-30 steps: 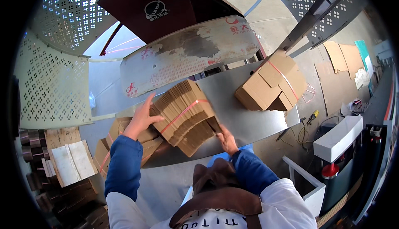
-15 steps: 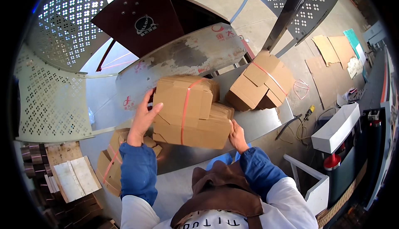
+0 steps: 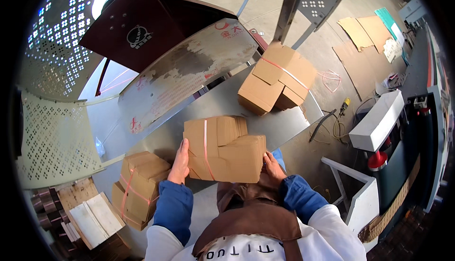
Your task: The person gathers stacks of corrugated cardboard pieces from a table, carries them to a strapping machine, and secures them with pink straps. The person repeats this process multiple times, stacking the finished bundles on the machine's platform.
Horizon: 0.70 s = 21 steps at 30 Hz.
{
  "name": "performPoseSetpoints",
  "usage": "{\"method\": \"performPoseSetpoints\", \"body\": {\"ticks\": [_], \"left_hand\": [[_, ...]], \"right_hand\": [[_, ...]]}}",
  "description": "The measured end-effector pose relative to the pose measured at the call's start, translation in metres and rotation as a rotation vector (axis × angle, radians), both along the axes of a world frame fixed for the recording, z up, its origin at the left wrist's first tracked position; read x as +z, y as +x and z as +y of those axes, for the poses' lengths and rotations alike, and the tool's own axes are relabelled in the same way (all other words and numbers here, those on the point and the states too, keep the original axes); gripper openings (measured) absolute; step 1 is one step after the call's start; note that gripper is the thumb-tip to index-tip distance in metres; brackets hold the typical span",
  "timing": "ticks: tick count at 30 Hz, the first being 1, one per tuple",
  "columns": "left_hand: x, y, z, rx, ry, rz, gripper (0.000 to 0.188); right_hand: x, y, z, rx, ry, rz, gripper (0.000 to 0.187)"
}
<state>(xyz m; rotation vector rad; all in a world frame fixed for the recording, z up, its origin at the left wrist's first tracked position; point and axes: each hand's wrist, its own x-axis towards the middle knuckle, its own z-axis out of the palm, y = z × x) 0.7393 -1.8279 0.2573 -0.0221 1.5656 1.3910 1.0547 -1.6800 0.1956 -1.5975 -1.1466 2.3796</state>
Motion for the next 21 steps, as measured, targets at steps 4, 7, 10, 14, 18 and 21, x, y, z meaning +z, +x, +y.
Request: {"method": "performPoseSetpoints", "body": {"ticks": [4,7,10,14,18,21], "left_hand": [[-0.008,0.065,0.004,0.147,-0.007,0.005,0.054],[0.001,0.122,0.018,0.267,0.067,-0.044,0.053],[0.010,0.158,0.037,0.366,0.079,-0.064,0.056],[0.033,0.179,0.070,0.475,0.042,-0.084,0.058],[0.026,0.191,0.082,0.565,-0.013,-0.033,0.061],[0.030,0.200,0.096,0.613,-0.025,-0.024,0.061]], "right_hand": [[-0.008,0.019,0.024,-0.133,0.132,-0.056,0.053],[-0.092,0.072,0.068,0.208,0.649,-0.066,0.054],[-0.117,0.077,0.114,0.385,0.809,-0.086,0.047],[-0.110,0.057,0.156,0.688,1.104,-0.059,0.035],[-0.078,0.033,0.180,0.800,1.106,0.019,0.033],[-0.095,0.031,0.195,0.819,1.109,0.038,0.034]]}}
